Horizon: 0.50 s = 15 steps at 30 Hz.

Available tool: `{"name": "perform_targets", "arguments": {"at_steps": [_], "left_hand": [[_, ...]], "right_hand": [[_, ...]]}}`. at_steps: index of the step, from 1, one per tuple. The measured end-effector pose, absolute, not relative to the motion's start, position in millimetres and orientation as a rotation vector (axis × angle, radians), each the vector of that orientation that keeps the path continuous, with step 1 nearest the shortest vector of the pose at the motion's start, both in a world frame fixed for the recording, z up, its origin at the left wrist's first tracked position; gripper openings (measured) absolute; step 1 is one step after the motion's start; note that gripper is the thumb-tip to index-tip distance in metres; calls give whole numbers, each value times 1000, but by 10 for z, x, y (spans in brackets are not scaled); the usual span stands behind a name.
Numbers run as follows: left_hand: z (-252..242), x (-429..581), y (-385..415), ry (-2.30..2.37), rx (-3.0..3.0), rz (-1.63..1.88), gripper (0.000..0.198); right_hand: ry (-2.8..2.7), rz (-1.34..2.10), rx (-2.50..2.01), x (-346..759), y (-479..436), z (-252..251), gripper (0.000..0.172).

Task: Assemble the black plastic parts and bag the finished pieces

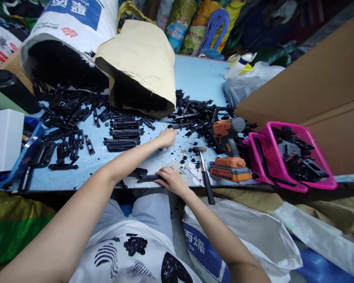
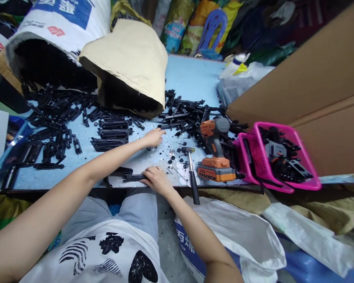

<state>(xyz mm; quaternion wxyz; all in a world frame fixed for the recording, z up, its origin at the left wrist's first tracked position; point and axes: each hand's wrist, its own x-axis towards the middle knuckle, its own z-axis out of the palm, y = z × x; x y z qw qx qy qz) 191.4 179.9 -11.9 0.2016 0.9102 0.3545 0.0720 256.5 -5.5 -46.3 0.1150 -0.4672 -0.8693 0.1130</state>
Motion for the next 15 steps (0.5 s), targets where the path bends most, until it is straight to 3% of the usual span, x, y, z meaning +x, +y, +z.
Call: {"name": "perform_targets", "arguments": {"at_steps": [3,7,12,15], "left_hand": [[-221,2357,1436,721,2527,91,38],[-298,2575,1124,736,2513,-68,25],[-244,2282,1223,860,2525,11,26],[-178,2023,1312,1008,2540,79,32]], "right_hand": [[-2479,269,-1359,2537,-159,-504,36],[-2344,201,-1304,2737,-392,-522,28],[-1860,-73,-1907,3346,-306,-463,32],[-1846,-80,-2182,3562,-52,-457,35]]}}
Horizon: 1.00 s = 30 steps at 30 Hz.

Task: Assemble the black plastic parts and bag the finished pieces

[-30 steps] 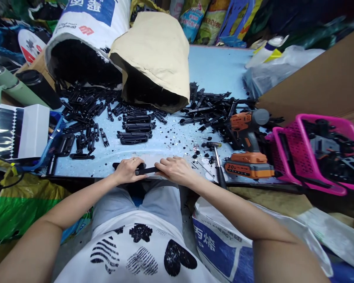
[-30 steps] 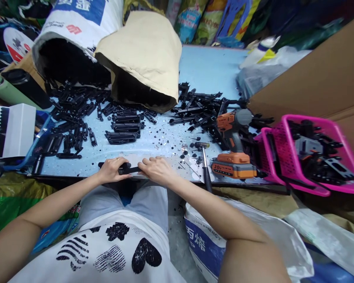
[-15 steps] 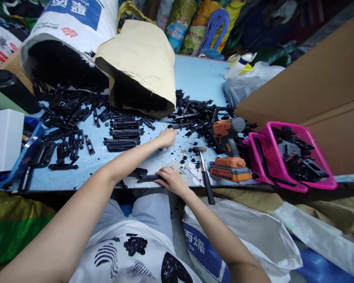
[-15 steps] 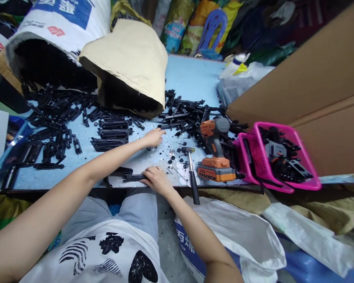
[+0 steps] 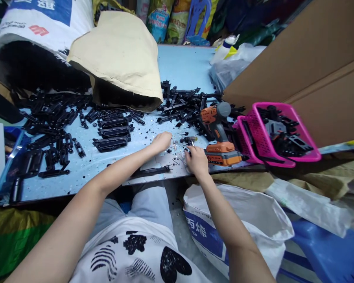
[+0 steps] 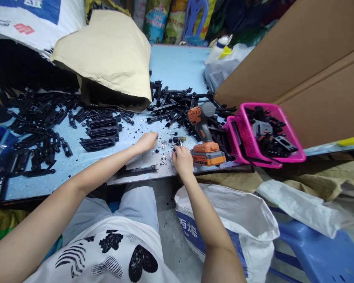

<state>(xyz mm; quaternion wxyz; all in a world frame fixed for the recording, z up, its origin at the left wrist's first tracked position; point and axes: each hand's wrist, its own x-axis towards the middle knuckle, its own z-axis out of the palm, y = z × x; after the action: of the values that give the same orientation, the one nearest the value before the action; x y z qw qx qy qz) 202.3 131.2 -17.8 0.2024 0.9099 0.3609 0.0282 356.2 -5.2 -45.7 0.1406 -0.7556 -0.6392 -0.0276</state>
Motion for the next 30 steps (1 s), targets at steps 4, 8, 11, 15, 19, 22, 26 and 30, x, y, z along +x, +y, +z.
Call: {"name": "perform_targets", "arguments": {"at_steps": [4,8,11,15,19,22,26,30], "left_hand": [[-189,1888,1278,1030,2579,161,38],[-319,2002,1117,853,2577,117,35],[-397,2061,1101,924,2536,108,23],[-409,2029,1361,1115,2485,235,40],[-400,2029,1734,1350,2411,307,49],[-417,2040,1897,1381,2428,178,38],[-432,2060,1772,1282,2496,122,34],[-438,2242,1284,1059,2566,90,24]], "right_hand": [[-1910,-24,-2393,3538,158,-477,34],[-1919,2,-2412,3498,151,-480,30],[-1754,-8,-2307,3566,80,-441,30],[-1468,43,-2111,3648,-33,-380,27],[-1501,113,-2186,3599,-114,-391,23],[-1554,-47,-2462,3550,-146,-416,26],[-1480,-226,-2745,3555,-120,-403,32],[-1543,-258,-2658,3619,58,-365,36]]}}
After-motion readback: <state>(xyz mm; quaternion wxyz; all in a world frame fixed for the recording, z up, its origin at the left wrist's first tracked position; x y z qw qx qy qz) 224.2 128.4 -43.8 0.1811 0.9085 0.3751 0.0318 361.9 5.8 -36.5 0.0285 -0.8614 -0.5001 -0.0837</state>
